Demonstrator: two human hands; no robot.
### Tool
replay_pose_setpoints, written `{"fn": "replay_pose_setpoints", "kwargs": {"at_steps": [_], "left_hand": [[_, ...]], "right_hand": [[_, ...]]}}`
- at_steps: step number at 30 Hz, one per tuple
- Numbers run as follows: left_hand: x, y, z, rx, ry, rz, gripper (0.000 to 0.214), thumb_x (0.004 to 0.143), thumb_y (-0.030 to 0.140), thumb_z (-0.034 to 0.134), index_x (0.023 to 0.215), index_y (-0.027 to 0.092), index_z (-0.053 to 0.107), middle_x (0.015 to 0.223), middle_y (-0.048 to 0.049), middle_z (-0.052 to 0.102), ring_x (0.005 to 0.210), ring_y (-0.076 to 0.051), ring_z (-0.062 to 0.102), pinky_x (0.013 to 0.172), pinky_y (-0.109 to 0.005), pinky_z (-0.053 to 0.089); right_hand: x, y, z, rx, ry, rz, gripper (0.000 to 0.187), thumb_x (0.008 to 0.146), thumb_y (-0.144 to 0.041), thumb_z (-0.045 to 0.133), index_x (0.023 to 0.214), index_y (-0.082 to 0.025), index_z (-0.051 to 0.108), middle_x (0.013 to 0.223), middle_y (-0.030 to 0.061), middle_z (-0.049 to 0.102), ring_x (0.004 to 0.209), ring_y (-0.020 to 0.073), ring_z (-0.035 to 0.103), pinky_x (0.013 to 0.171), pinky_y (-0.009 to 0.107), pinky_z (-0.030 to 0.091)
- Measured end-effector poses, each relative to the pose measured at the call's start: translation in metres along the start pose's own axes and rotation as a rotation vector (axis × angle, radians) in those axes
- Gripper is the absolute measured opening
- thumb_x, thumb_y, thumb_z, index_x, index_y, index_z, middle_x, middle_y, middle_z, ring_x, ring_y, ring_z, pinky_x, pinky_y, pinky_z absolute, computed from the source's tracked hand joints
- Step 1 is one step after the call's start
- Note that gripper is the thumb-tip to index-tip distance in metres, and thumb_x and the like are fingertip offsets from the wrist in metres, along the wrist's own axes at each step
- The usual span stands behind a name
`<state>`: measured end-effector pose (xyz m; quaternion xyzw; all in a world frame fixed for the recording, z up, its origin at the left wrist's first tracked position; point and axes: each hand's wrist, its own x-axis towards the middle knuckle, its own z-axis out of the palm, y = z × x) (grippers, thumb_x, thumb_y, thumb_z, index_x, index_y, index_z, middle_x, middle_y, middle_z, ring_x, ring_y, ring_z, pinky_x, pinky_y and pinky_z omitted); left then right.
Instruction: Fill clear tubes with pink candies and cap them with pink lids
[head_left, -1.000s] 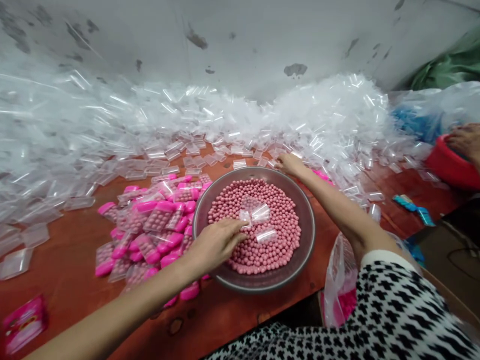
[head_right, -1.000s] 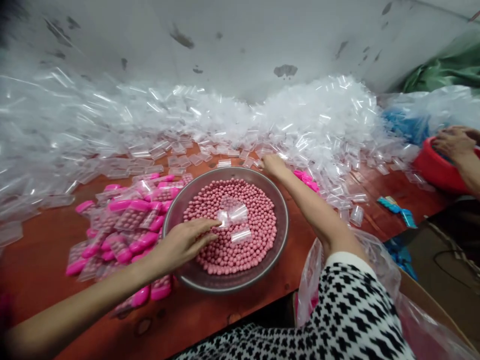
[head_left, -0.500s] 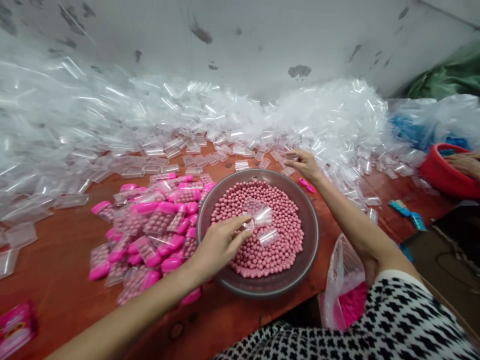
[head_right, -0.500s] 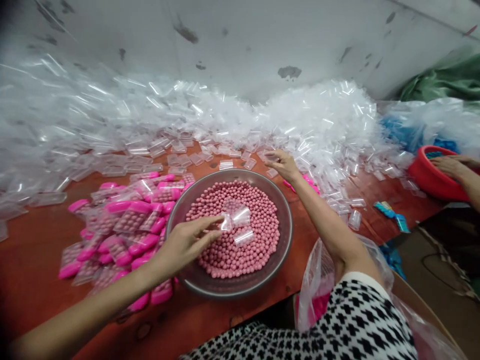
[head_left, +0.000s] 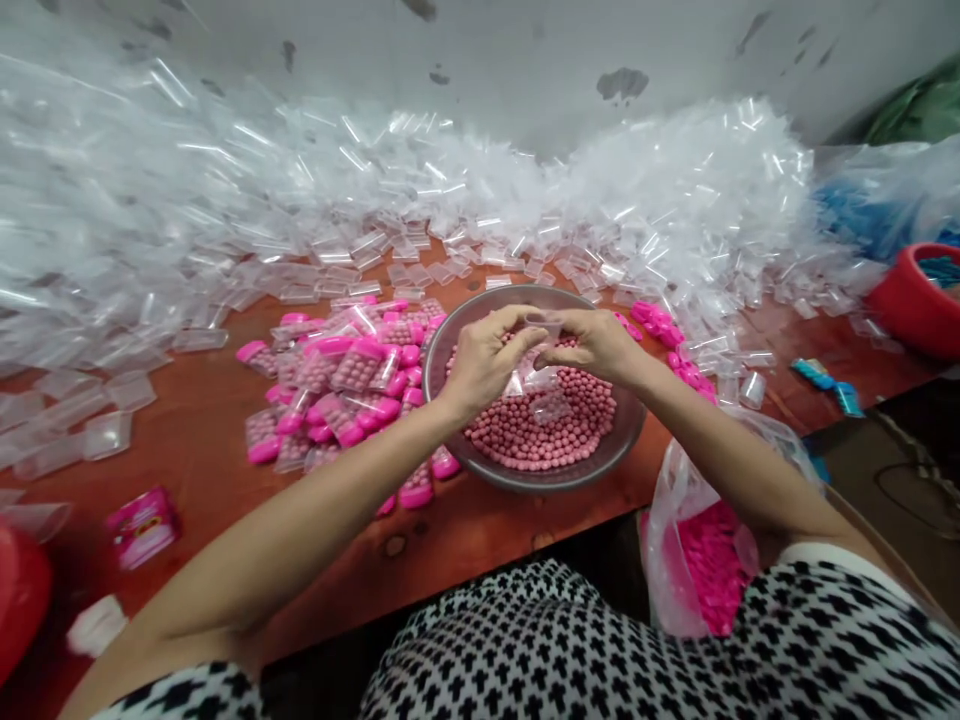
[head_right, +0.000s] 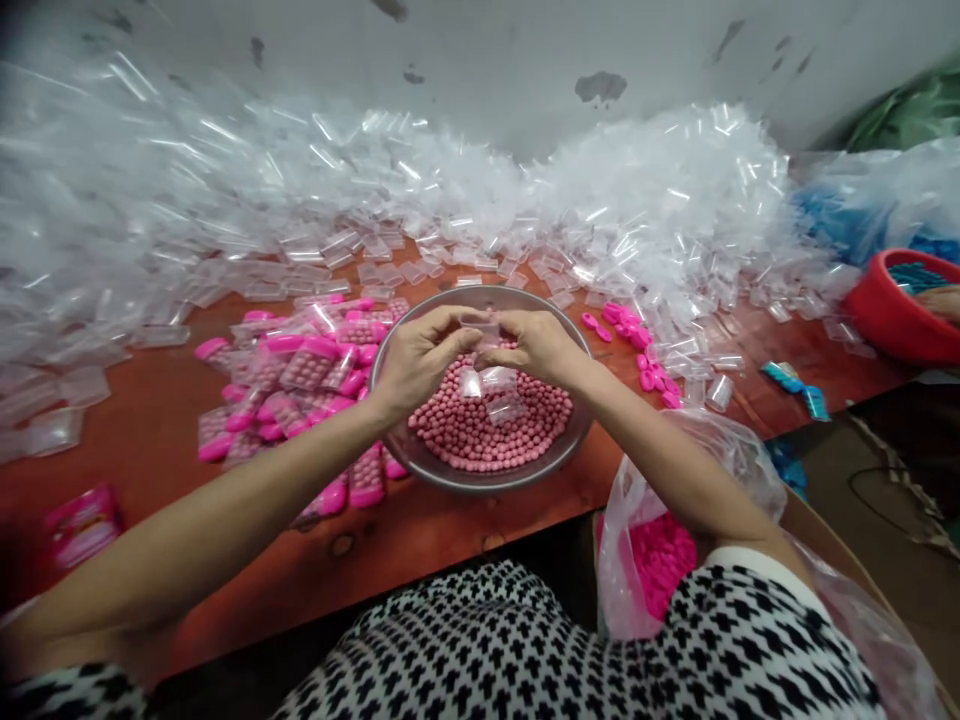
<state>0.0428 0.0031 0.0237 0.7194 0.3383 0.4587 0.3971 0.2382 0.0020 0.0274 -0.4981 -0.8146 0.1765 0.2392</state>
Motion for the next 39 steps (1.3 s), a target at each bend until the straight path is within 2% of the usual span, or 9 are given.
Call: {"fn": "replay_pose_setpoints", "kwargs": {"at_steps": [3,7,11,15,20,24,26,32,39], "left_hand": [[0.002,-0.012,-0.025,0.148,0.005,-0.081,0.029,0.091,0.035,0.058,0.107,0.014,0.069,0.093,-0.0053,0.074,0.082,-0.018,0.067,0.077,-0.028,0.051],[0.012,-0.025,-0.04,0.616,-0.207,-0.102,0.029,0.091,0.035,0.058,0.102,0.013,0.071,0.09,-0.0093,0.075,0.083,-0.022,0.067,0.078,-0.031,0.048],[0.029,-0.026,-0.025,1.063,-0.441,-0.056,0.031,0.096,0.023,0.044,0.105,0.009,0.071,0.106,-0.0185,0.072,0.095,-0.028,0.069,0.076,-0.033,0.045],[0.048,-0.028,0.008,1.118,-0.604,-0.027,0.035,0.09,0.004,0.038,0.093,0.003,0.073,0.101,-0.0256,0.072,0.097,-0.033,0.07,0.074,-0.035,0.044],[0.061,-0.04,0.052,0.993,-0.689,0.034,0.028,0.086,0.005,0.046,0.08,0.007,0.074,0.095,-0.0233,0.074,0.096,-0.032,0.07,0.077,-0.035,0.046],[0.062,-0.048,0.064,0.874,-0.636,0.021,0.023,0.089,0.014,0.05,0.087,0.011,0.073,0.103,-0.0175,0.074,0.099,-0.028,0.07,0.082,-0.034,0.05],[0.062,-0.052,0.06,0.728,-0.582,-0.023,0.022,0.091,0.025,0.053,0.09,0.013,0.072,0.1,-0.0134,0.075,0.095,-0.025,0.07,0.083,-0.032,0.052],[0.048,-0.053,0.04,-0.376,-0.386,-0.457,0.047,0.07,0.05,0.079,0.098,0.015,0.065,0.099,-0.0071,0.073,0.085,-0.019,0.07,0.08,-0.035,0.057],[0.033,-0.04,0.035,-0.601,-0.337,-0.509,0.05,0.061,0.042,0.088,0.098,0.017,0.065,0.1,-0.0046,0.07,0.09,-0.017,0.069,0.084,-0.035,0.057]], "right_hand": [[0.012,0.011,0.016,-0.134,-0.202,-0.053,0.064,0.085,-0.05,0.069,0.139,-0.018,0.055,0.151,0.0166,0.049,0.139,0.0331,0.045,0.114,0.048,0.035],[0.0,-0.001,0.041,-0.171,-0.481,-0.105,0.07,0.087,-0.056,0.064,0.141,-0.013,0.052,0.149,0.0228,0.048,0.138,0.0339,0.047,0.114,0.05,0.036],[-0.033,-0.036,0.049,-0.023,-0.646,-0.24,0.063,0.092,-0.053,0.057,0.136,-0.007,0.056,0.137,0.0221,0.059,0.133,0.03,0.053,0.111,0.042,0.042],[-0.057,-0.055,0.038,0.103,-0.549,-0.255,0.048,0.098,-0.044,0.051,0.131,-0.01,0.06,0.134,0.018,0.063,0.128,0.0243,0.057,0.11,0.037,0.043],[-0.083,-0.032,0.003,0.193,-0.03,-0.064,0.03,0.096,-0.036,0.056,0.116,-0.018,0.069,0.12,0.0106,0.072,0.115,0.021,0.066,0.101,0.035,0.049],[-0.095,0.03,-0.034,-0.027,0.352,0.341,0.027,0.095,-0.03,0.051,0.108,-0.019,0.072,0.107,0.0064,0.076,0.098,0.0201,0.07,0.09,0.034,0.053],[-0.09,0.069,-0.046,-0.284,0.266,0.562,0.032,0.096,-0.027,0.046,0.117,-0.018,0.07,0.113,0.007,0.075,0.103,0.0205,0.068,0.092,0.033,0.05],[-0.043,0.146,-0.044,-0.395,0.058,0.661,0.032,0.094,-0.025,0.052,0.117,-0.013,0.07,0.12,0.0164,0.071,0.11,0.0281,0.065,0.094,0.037,0.046],[-0.009,0.16,-0.02,-0.436,-0.077,0.64,0.021,0.087,-0.019,0.06,0.101,-0.009,0.073,0.11,0.0227,0.073,0.105,0.0315,0.066,0.091,0.037,0.046]]}}
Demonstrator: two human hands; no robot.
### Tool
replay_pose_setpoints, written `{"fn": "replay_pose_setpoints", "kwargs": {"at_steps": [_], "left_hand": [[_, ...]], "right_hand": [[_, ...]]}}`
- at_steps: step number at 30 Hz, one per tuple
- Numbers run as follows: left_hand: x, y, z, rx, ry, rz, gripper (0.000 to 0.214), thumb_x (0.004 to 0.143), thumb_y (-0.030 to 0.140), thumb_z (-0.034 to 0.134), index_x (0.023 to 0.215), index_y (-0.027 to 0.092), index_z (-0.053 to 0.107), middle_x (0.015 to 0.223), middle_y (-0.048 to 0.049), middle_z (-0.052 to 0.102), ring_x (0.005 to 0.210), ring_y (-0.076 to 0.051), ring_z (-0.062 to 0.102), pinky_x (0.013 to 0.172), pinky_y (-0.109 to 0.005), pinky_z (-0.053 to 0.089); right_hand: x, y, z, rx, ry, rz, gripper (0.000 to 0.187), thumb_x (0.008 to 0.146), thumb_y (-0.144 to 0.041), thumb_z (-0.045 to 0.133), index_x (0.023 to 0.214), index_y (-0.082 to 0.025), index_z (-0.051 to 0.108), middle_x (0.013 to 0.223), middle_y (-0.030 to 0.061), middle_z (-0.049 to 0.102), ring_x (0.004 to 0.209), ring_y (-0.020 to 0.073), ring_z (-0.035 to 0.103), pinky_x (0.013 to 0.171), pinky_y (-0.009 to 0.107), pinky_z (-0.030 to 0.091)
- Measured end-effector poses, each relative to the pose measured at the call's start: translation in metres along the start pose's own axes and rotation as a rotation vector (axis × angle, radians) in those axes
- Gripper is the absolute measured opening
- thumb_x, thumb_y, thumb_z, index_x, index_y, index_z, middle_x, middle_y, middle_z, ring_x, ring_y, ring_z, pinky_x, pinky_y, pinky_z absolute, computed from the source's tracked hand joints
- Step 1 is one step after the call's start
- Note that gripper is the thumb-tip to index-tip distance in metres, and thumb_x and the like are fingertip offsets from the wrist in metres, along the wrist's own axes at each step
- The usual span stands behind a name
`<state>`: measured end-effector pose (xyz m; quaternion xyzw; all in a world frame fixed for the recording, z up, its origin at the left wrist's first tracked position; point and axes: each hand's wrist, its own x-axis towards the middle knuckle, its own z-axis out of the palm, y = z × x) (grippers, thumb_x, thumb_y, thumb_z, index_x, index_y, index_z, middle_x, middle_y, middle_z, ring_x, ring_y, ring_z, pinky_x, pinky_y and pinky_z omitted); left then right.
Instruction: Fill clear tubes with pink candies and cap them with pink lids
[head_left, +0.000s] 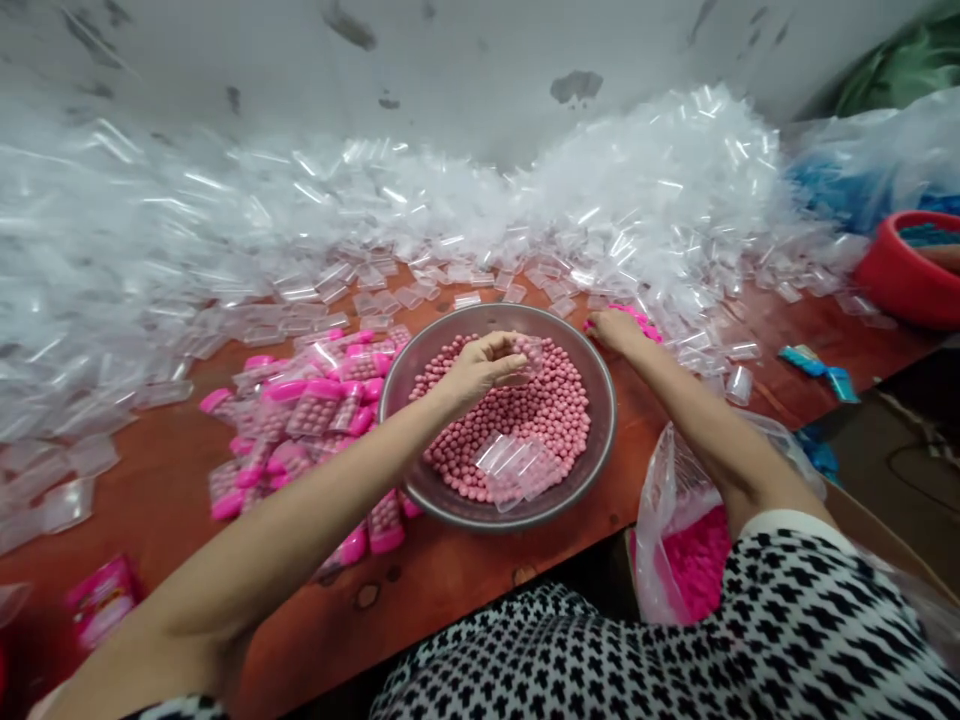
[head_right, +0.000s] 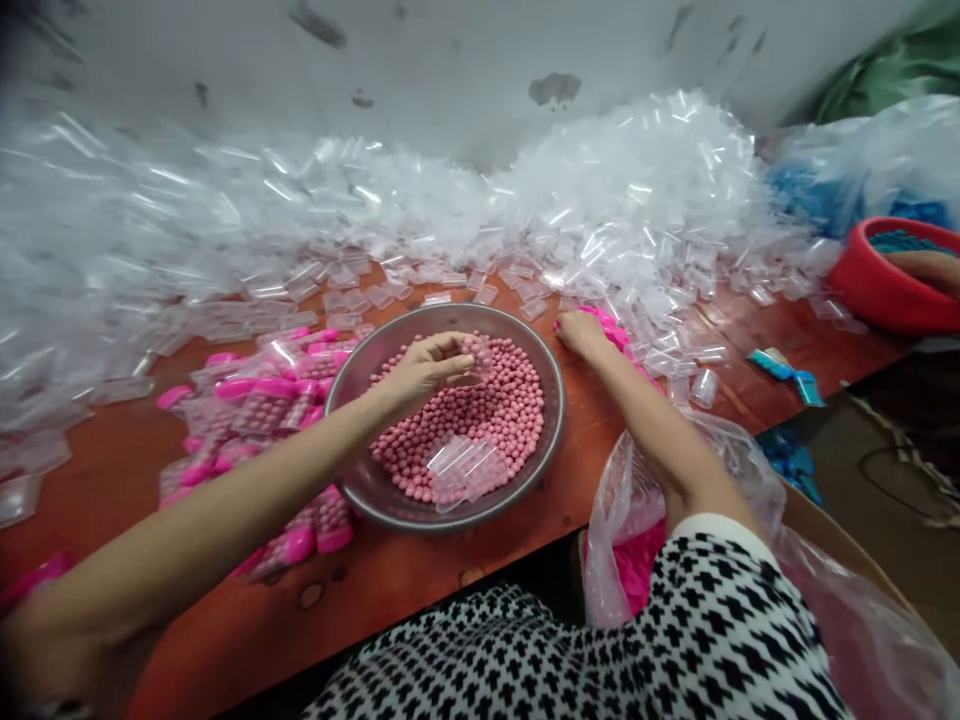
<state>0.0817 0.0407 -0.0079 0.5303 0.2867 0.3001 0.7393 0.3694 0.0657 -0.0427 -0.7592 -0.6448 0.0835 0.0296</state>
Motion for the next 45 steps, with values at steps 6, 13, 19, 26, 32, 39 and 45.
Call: {"fn": "replay_pose_setpoints", "kwargs": {"at_steps": [6,13,19,26,32,39,45], "left_hand": [[0.002,-0.002,0.003,0.077,-0.022,0.072,0.049,0.066,0.047,0.085,0.099,0.014,0.069,0.096,-0.0055,0.07,0.085,-0.017,0.065,0.082,-0.034,0.057],[0.001,-0.002,0.01,0.203,-0.026,0.175,0.049,0.069,0.049,0.08,0.101,0.013,0.073,0.095,-0.0065,0.071,0.085,-0.018,0.065,0.082,-0.033,0.055],[-0.007,-0.002,0.01,0.243,-0.026,0.267,0.05,0.073,0.049,0.077,0.107,0.013,0.075,0.1,-0.0085,0.074,0.087,-0.019,0.066,0.08,-0.031,0.055],[-0.008,-0.003,0.008,0.161,-0.089,0.262,0.052,0.073,0.048,0.077,0.11,0.012,0.074,0.104,-0.0102,0.073,0.089,-0.02,0.067,0.081,-0.033,0.054],[-0.01,-0.004,0.007,0.281,-0.055,0.348,0.041,0.077,0.043,0.071,0.102,0.011,0.076,0.094,-0.0076,0.074,0.085,-0.02,0.067,0.075,-0.028,0.052],[-0.02,0.002,0.009,0.472,-0.003,0.463,0.026,0.083,0.033,0.064,0.096,0.015,0.078,0.095,-0.0056,0.078,0.087,-0.02,0.071,0.077,-0.024,0.052],[-0.019,-0.002,0.007,0.749,0.045,0.697,0.017,0.088,0.027,0.063,0.092,0.019,0.078,0.092,-0.006,0.079,0.084,-0.018,0.074,0.078,-0.023,0.051]], "right_hand": [[-0.025,0.001,-0.02,0.11,0.149,-0.059,0.031,0.093,-0.027,0.05,0.109,-0.011,0.071,0.108,0.0139,0.074,0.099,0.024,0.067,0.088,0.033,0.048],[-0.1,-0.046,-0.064,0.758,0.323,-0.496,0.031,0.087,-0.039,0.066,0.112,-0.021,0.072,0.105,0.0053,0.075,0.097,0.0209,0.069,0.088,0.036,0.054],[-0.124,-0.083,-0.08,0.58,0.369,-0.632,0.029,0.089,-0.041,0.064,0.108,-0.022,0.074,0.103,0.0049,0.076,0.094,0.0206,0.07,0.088,0.034,0.053],[-0.122,-0.082,-0.078,0.516,0.378,-0.656,0.027,0.09,-0.04,0.064,0.108,-0.022,0.074,0.101,0.0045,0.076,0.09,0.0203,0.07,0.084,0.033,0.054],[-0.117,-0.087,-0.07,0.41,0.346,-0.73,0.022,0.091,-0.035,0.064,0.106,-0.021,0.072,0.096,0.0054,0.077,0.081,0.0183,0.068,0.076,0.031,0.052],[-0.124,-0.09,-0.062,0.354,0.344,-0.743,0.013,0.091,-0.032,0.063,0.092,-0.019,0.067,0.079,0.0037,0.068,0.071,0.0164,0.061,0.065,0.027,0.047],[-0.135,-0.098,-0.061,0.159,0.405,-0.819,0.006,0.095,-0.023,0.056,0.094,-0.02,0.061,0.079,0.005,0.062,0.073,0.0187,0.058,0.066,0.029,0.044]]}}
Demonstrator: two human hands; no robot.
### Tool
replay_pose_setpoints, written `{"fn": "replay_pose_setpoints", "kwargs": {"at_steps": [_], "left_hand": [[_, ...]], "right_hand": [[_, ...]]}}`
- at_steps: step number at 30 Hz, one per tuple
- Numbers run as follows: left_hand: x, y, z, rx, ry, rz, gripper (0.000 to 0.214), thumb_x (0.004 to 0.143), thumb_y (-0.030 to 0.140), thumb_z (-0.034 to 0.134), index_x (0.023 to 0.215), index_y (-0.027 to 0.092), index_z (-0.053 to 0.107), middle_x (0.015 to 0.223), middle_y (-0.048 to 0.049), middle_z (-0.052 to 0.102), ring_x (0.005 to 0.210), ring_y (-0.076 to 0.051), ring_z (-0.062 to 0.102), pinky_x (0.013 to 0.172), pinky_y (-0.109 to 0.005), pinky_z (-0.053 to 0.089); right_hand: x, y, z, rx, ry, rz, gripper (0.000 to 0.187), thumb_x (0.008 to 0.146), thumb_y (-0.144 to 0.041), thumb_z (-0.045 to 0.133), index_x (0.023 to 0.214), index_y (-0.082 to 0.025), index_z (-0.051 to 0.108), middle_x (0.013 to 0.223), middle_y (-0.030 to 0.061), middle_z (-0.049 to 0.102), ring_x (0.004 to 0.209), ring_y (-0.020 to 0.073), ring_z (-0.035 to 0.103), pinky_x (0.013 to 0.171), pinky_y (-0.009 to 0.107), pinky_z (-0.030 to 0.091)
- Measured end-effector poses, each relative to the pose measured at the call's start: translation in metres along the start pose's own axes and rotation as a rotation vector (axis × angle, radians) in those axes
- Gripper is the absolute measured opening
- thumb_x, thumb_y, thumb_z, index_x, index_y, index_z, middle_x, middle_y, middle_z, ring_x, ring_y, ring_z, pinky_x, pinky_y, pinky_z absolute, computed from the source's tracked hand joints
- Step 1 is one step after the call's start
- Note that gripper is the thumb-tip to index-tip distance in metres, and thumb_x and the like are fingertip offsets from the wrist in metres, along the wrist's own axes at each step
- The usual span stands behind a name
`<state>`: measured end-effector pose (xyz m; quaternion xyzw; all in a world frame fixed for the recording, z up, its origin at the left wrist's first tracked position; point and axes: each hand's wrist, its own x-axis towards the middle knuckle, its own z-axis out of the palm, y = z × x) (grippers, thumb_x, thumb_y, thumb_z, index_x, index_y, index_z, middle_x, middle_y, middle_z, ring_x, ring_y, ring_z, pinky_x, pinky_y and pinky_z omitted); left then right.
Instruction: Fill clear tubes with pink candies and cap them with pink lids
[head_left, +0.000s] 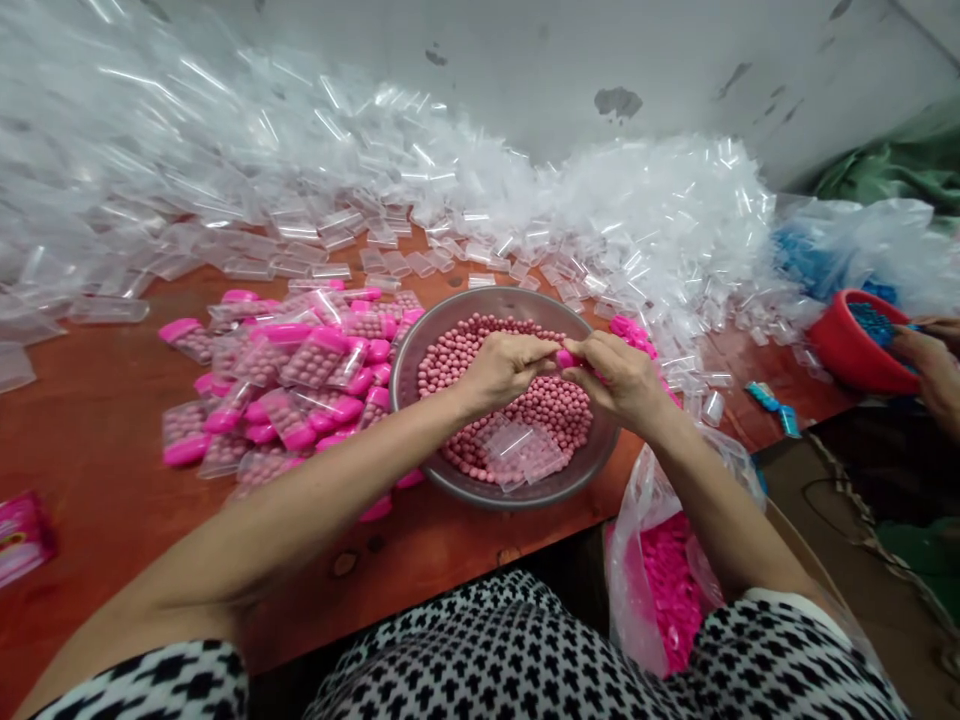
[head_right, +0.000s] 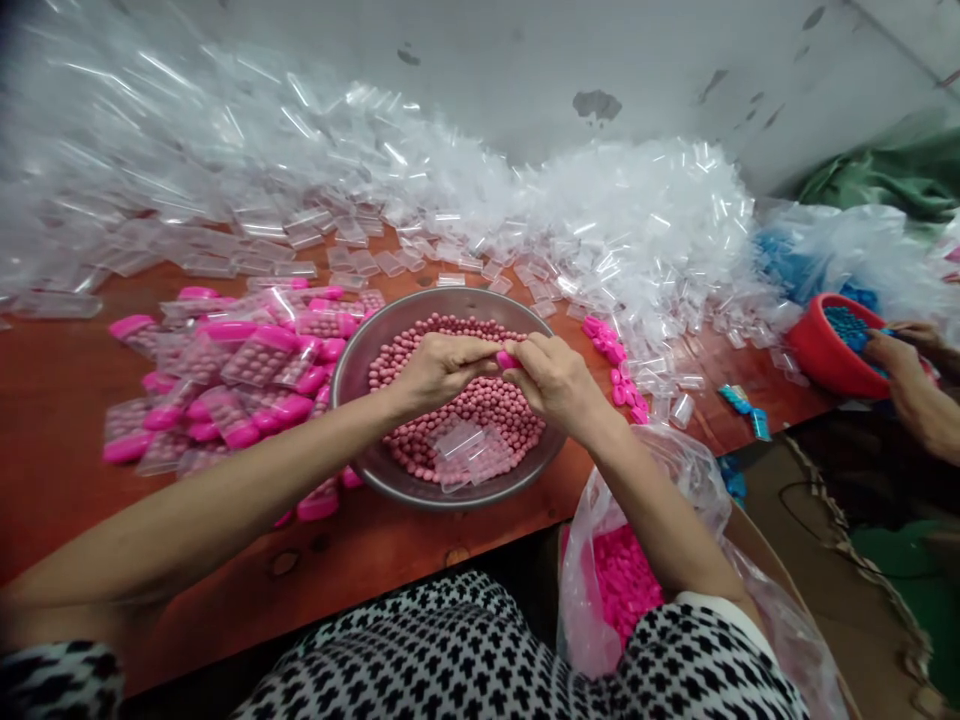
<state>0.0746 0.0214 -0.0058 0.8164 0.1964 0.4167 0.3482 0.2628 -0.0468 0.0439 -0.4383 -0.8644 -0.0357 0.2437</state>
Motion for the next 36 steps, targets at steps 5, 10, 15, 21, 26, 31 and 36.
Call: {"fn": "replay_pose_setpoints", "kwargs": {"at_steps": [5,10,15,21,26,31,36], "left_hand": [[0.0,-0.001,-0.001,-0.049,-0.046,-0.055,0.021,0.087,0.03,0.061,0.088,0.02,0.079,0.086,-0.0059,0.079,0.082,-0.019,0.074,0.076,-0.025,0.052],[0.007,0.002,-0.003,-0.589,-0.073,-0.429,0.035,0.073,0.041,0.076,0.095,0.014,0.08,0.088,-0.0067,0.078,0.084,-0.023,0.072,0.075,-0.03,0.057],[0.011,0.004,-0.003,-0.794,0.003,-0.55,0.052,0.062,0.047,0.085,0.101,0.013,0.079,0.089,-0.0083,0.077,0.08,-0.021,0.07,0.075,-0.033,0.058],[0.007,0.001,-0.003,-0.455,-0.058,-0.281,0.037,0.071,0.049,0.079,0.091,0.018,0.082,0.087,-0.0067,0.078,0.086,-0.023,0.067,0.085,-0.034,0.051],[0.005,-0.006,-0.003,-0.233,0.007,-0.157,0.023,0.079,0.041,0.073,0.094,0.026,0.082,0.091,-0.0052,0.076,0.093,-0.021,0.059,0.091,-0.036,0.045],[0.003,-0.002,-0.004,-0.228,-0.001,-0.167,0.019,0.082,0.037,0.07,0.092,0.026,0.081,0.094,-0.0053,0.075,0.102,-0.022,0.059,0.098,-0.037,0.044],[0.004,-0.003,0.001,-0.235,0.044,-0.201,0.019,0.082,0.037,0.07,0.084,0.021,0.081,0.093,-0.0053,0.076,0.102,-0.022,0.062,0.099,-0.035,0.046]], "right_hand": [[0.002,0.004,0.005,0.111,-0.024,0.054,0.01,0.093,-0.026,0.058,0.092,-0.019,0.064,0.077,0.005,0.063,0.07,0.0176,0.058,0.065,0.029,0.046],[-0.009,0.013,0.006,0.668,0.063,0.384,0.032,0.078,-0.038,0.078,0.106,-0.023,0.073,0.098,0.0054,0.074,0.091,0.0211,0.067,0.086,0.036,0.053],[-0.026,0.015,0.008,1.278,0.166,0.664,0.051,0.06,-0.039,0.09,0.108,-0.029,0.074,0.105,0.0019,0.075,0.091,0.0205,0.071,0.093,0.04,0.055],[-0.012,0.01,0.02,1.481,0.213,0.783,0.042,0.064,-0.05,0.085,0.092,-0.02,0.074,0.095,0.004,0.074,0.084,0.0173,0.07,0.078,0.033,0.061],[0.001,0.0,0.021,1.63,-0.062,0.864,0.054,0.063,-0.059,0.083,0.094,-0.017,0.07,0.088,0.0073,0.075,0.082,0.0216,0.071,0.076,0.041,0.063],[0.005,-0.009,0.025,1.619,0.04,0.917,0.039,0.062,-0.048,0.084,0.081,-0.017,0.069,0.073,0.0027,0.071,0.072,0.0181,0.069,0.079,0.04,0.063],[0.011,-0.014,0.04,1.576,0.197,0.962,0.033,0.067,-0.045,0.079,0.08,-0.02,0.063,0.065,-0.0016,0.067,0.071,0.0182,0.068,0.073,0.038,0.064]]}}
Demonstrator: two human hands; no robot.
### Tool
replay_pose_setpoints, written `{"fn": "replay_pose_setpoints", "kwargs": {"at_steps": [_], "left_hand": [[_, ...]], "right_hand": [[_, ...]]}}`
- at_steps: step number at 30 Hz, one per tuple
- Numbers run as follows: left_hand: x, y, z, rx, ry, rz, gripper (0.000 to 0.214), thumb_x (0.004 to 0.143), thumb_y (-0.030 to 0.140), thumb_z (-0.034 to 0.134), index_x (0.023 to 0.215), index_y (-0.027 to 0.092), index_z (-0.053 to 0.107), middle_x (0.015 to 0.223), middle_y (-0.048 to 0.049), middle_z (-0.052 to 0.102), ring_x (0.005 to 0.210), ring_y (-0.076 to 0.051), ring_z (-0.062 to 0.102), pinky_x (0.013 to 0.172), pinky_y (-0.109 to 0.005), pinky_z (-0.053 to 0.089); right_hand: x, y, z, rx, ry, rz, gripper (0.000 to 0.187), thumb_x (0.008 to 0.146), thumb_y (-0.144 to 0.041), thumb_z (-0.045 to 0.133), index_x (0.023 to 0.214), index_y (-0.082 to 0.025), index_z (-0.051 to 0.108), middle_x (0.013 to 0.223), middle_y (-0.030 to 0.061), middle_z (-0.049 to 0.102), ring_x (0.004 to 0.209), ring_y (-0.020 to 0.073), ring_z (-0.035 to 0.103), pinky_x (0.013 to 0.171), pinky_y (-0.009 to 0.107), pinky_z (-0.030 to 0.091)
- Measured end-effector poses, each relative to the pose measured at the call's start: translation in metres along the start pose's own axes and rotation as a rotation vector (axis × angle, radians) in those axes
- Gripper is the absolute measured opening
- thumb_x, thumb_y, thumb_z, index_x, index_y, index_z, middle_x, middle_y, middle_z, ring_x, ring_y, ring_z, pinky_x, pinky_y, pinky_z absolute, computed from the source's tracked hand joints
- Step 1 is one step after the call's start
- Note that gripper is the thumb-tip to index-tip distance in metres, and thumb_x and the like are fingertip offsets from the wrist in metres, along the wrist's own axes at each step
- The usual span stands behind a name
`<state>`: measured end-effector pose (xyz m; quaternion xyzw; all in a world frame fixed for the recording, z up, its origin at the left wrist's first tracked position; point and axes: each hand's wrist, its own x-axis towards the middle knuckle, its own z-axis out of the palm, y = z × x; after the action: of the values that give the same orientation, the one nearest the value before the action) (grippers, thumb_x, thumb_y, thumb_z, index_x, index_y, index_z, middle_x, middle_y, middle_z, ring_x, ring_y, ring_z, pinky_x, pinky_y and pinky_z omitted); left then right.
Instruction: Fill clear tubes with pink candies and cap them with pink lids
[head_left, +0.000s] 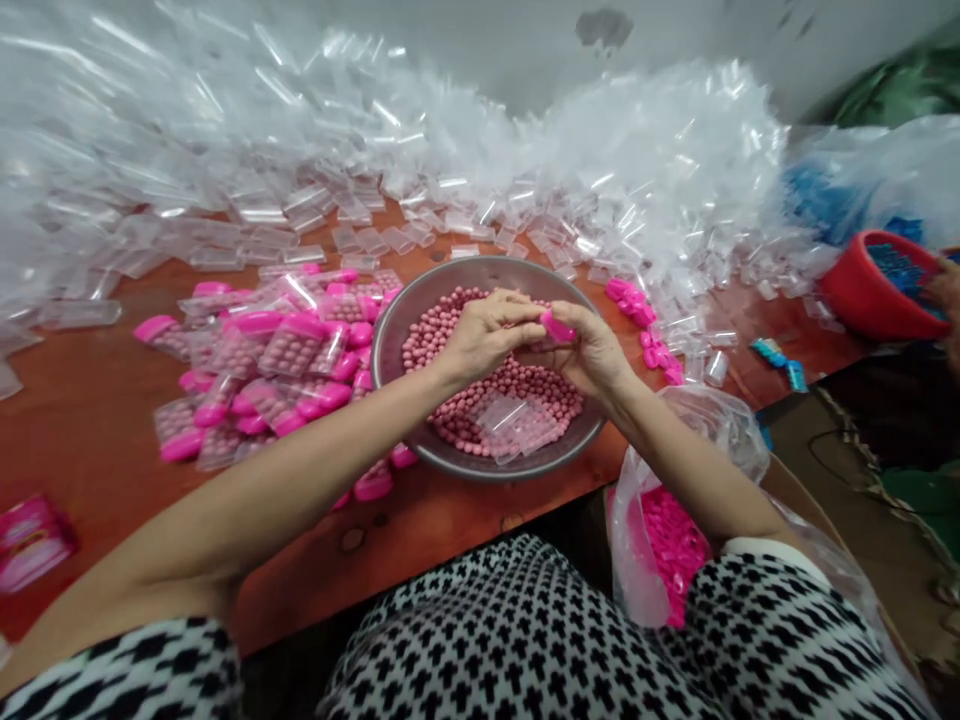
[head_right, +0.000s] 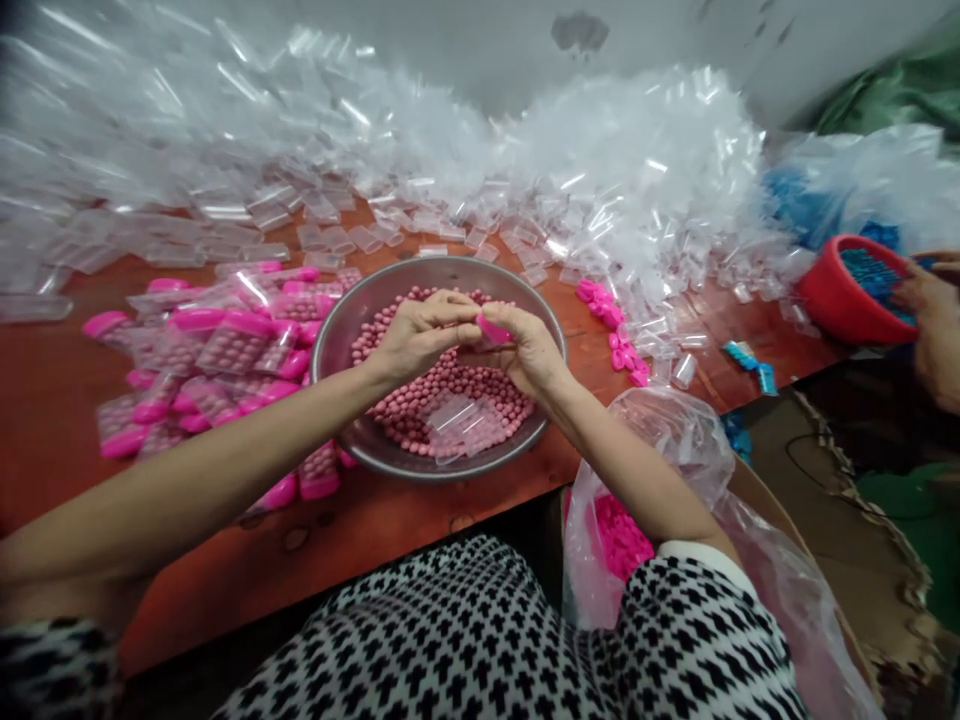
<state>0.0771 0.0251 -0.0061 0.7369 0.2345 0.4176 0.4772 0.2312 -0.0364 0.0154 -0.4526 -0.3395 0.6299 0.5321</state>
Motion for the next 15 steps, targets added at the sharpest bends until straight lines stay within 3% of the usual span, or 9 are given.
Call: {"fn": "replay_pose_setpoints", "kwargs": {"at_steps": [4,7,9,11,13,15], "left_hand": [[0.003,0.003,-0.001,0.026,0.015,-0.001,0.021,0.083,0.034,0.069,0.085,0.016,0.08,0.088,-0.0044,0.075,0.096,-0.021,0.065,0.094,-0.031,0.047],[-0.003,0.019,-0.01,-0.024,0.001,-0.067,0.03,0.084,0.041,0.068,0.091,0.014,0.079,0.088,-0.005,0.075,0.087,-0.021,0.068,0.084,-0.031,0.051],[-0.012,0.032,-0.025,-0.029,0.022,-0.13,0.036,0.084,0.046,0.069,0.097,0.014,0.079,0.094,-0.0058,0.076,0.087,-0.021,0.069,0.081,-0.031,0.053],[-0.024,0.042,-0.048,0.024,0.08,-0.171,0.04,0.081,0.049,0.071,0.1,0.014,0.078,0.098,-0.0061,0.077,0.09,-0.022,0.069,0.084,-0.032,0.054],[-0.039,0.046,-0.075,0.109,0.138,-0.207,0.04,0.081,0.05,0.072,0.101,0.016,0.078,0.1,-0.0048,0.078,0.094,-0.022,0.069,0.089,-0.034,0.053],[-0.053,0.048,-0.105,0.218,0.195,-0.266,0.038,0.083,0.049,0.071,0.103,0.017,0.077,0.101,-0.0028,0.078,0.098,-0.023,0.068,0.095,-0.038,0.052]], "right_hand": [[0.006,0.002,0.004,-0.051,-0.027,0.039,0.044,0.08,-0.063,0.064,0.093,-0.021,0.062,0.07,0.0002,0.068,0.078,0.0184,0.07,0.071,0.035,0.064],[0.004,-0.004,0.003,-0.169,-0.16,0.081,0.07,0.084,-0.082,0.037,0.105,-0.021,0.062,0.084,0.0066,0.072,0.087,0.0214,0.07,0.069,0.037,0.064],[0.0,-0.007,0.0,-0.308,-0.273,0.036,0.077,0.084,-0.085,0.03,0.115,-0.022,0.061,0.098,0.0094,0.073,0.094,0.0234,0.07,0.071,0.04,0.063],[-0.005,-0.008,-0.005,-0.572,-0.401,-0.087,0.066,0.086,-0.076,0.046,0.122,-0.023,0.059,0.115,0.0106,0.071,0.106,0.0249,0.068,0.081,0.043,0.062],[-0.008,-0.006,-0.011,-0.925,-0.557,-0.255,0.049,0.087,-0.053,0.064,0.124,-0.021,0.061,0.127,0.0112,0.067,0.117,0.0256,0.063,0.095,0.046,0.055],[-0.008,0.0,-0.014,-1.242,-0.711,-0.409,0.036,0.086,-0.029,0.068,0.121,-0.02,0.065,0.129,0.0116,0.067,0.12,0.0254,0.061,0.103,0.046,0.048]]}}
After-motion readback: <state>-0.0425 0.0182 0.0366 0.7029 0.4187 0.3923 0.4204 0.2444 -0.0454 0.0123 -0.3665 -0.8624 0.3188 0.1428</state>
